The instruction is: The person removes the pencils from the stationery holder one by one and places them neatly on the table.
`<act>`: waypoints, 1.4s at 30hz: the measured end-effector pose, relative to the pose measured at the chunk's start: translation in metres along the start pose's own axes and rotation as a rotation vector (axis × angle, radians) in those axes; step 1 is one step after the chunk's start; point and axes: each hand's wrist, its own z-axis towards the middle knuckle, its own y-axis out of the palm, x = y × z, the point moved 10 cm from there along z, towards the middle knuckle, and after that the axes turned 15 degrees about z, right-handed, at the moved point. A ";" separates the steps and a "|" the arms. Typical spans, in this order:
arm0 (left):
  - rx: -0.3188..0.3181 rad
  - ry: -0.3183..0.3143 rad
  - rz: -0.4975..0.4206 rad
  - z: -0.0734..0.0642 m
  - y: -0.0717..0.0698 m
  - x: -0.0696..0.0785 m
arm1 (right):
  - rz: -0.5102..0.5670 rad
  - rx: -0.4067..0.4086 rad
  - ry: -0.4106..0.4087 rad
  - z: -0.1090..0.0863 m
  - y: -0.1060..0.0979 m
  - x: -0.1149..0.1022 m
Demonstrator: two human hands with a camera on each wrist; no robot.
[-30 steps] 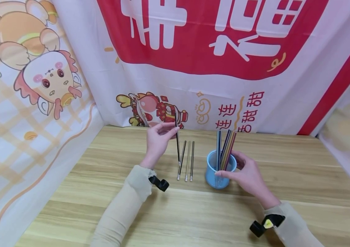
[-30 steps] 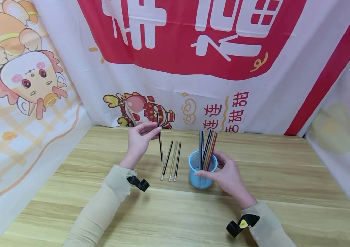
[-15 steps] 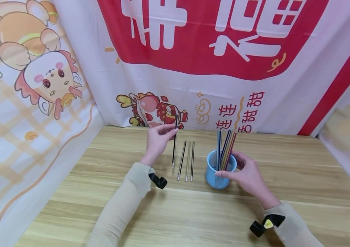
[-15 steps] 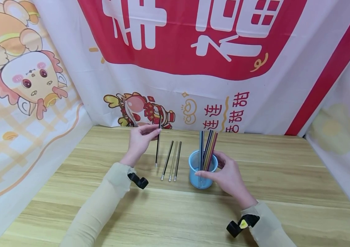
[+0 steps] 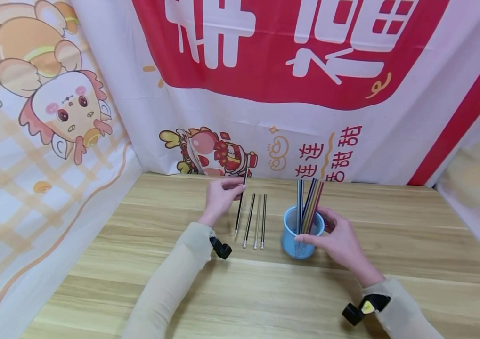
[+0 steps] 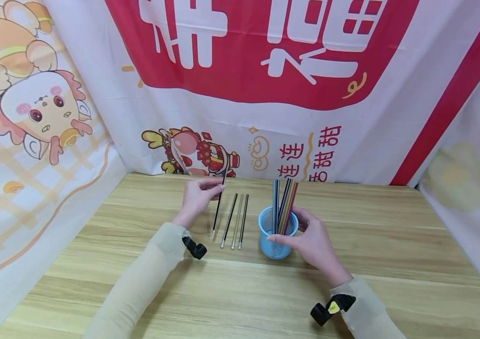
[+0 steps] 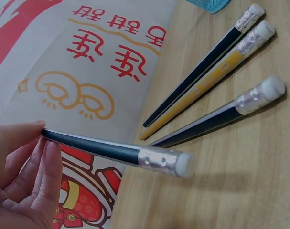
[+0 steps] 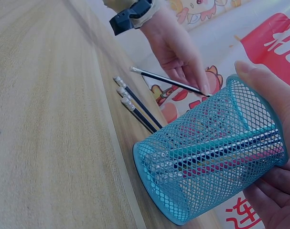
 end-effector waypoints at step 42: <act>-0.122 -0.251 0.203 -0.001 0.025 -0.058 | 0.009 -0.002 0.007 0.000 0.001 -0.001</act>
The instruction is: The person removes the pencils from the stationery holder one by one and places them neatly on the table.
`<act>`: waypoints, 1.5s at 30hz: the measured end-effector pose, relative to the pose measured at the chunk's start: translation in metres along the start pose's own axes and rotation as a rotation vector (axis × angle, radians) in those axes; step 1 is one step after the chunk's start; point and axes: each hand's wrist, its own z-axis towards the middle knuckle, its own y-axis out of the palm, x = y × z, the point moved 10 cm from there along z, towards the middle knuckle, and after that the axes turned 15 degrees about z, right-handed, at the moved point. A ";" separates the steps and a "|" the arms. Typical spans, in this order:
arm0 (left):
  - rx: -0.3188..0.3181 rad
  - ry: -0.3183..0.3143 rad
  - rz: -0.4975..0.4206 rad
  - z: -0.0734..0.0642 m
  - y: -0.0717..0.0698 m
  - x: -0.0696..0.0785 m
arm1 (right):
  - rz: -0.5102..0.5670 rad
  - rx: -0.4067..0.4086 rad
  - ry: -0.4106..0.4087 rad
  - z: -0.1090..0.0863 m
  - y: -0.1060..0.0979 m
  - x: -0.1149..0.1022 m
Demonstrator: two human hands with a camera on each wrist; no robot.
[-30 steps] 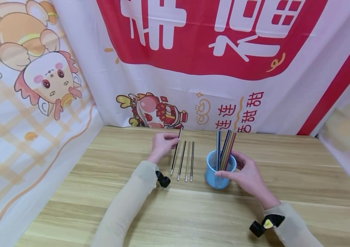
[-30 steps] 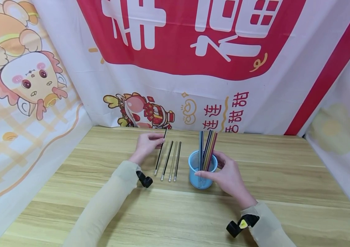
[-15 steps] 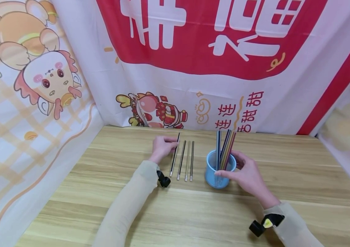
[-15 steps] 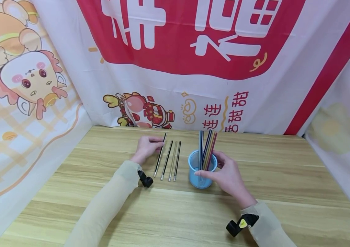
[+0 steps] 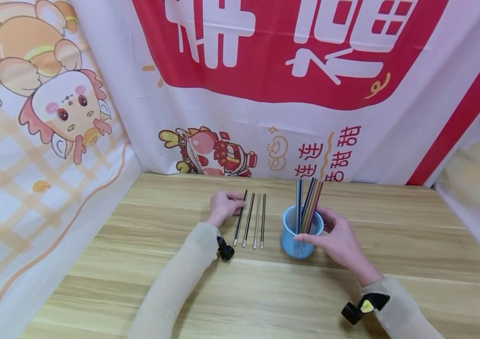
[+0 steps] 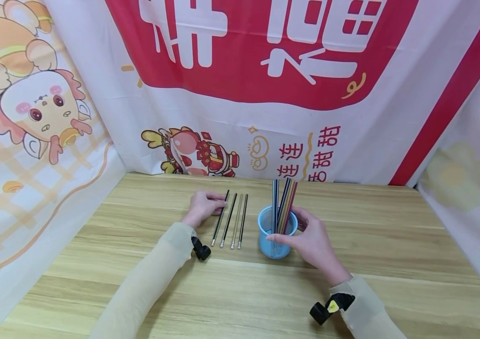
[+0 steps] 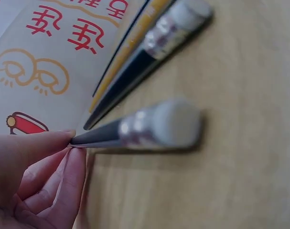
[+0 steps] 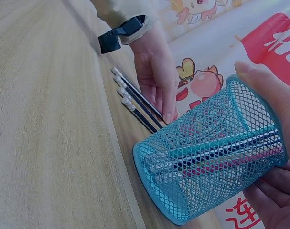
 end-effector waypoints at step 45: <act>0.011 -0.013 -0.018 -0.002 -0.007 0.005 | 0.014 -0.007 -0.021 -0.001 0.001 -0.005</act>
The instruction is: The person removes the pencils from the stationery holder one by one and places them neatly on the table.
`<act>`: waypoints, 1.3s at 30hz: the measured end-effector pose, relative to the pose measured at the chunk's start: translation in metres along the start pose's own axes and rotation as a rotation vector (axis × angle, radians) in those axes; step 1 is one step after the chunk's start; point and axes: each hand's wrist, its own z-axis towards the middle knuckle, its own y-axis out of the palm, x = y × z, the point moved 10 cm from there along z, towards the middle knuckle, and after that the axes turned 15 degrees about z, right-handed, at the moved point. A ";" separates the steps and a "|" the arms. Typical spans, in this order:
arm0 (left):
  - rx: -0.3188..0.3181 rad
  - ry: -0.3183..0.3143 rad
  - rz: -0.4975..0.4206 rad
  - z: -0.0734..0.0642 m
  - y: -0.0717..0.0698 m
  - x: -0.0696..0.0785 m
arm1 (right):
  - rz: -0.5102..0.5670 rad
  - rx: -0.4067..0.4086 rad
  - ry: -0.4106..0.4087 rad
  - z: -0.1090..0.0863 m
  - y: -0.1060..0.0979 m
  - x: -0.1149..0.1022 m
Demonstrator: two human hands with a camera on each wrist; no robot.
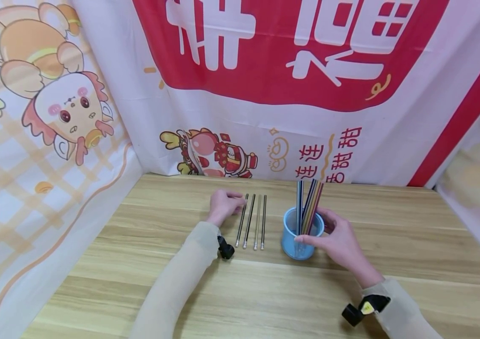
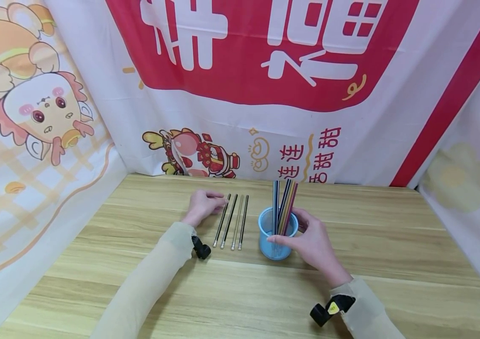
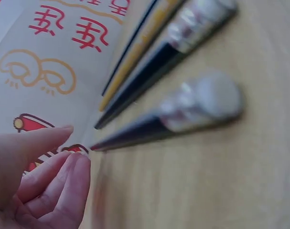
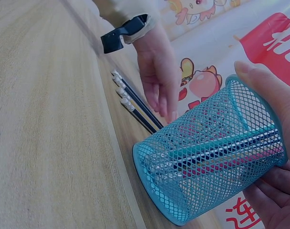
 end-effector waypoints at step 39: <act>-0.142 0.469 -0.098 -0.065 0.043 0.119 | -0.023 0.017 0.013 0.003 -0.001 0.006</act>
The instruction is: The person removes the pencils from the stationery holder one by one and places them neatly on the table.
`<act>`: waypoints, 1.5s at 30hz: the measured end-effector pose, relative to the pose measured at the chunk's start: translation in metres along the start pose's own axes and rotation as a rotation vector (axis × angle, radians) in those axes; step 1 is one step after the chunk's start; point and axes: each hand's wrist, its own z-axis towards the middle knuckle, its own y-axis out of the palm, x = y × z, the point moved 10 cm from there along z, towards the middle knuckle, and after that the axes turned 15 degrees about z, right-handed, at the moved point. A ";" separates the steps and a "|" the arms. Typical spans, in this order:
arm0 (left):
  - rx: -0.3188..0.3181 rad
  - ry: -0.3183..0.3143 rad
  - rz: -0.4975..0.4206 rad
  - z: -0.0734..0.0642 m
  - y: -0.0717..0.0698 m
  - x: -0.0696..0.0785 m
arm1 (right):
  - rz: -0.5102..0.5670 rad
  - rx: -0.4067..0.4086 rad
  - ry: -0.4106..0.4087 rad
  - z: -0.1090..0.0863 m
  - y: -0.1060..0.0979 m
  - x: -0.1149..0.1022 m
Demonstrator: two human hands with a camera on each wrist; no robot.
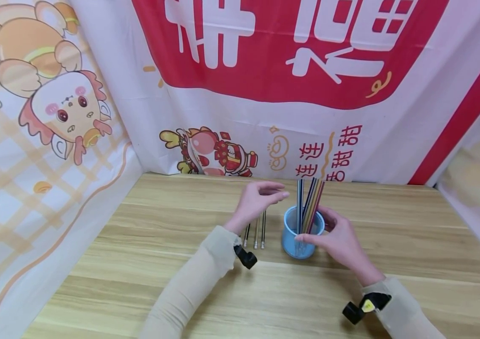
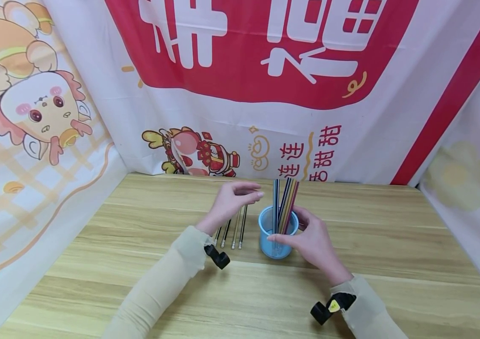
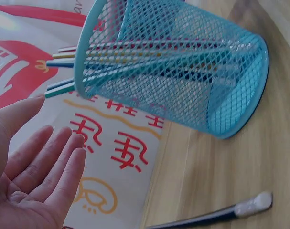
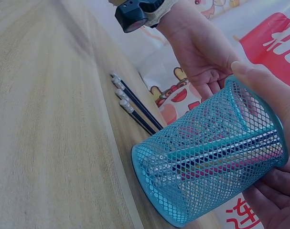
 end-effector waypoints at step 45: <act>0.046 -0.058 0.022 -0.003 0.028 0.007 | 0.004 -0.014 -0.033 -0.001 0.000 -0.002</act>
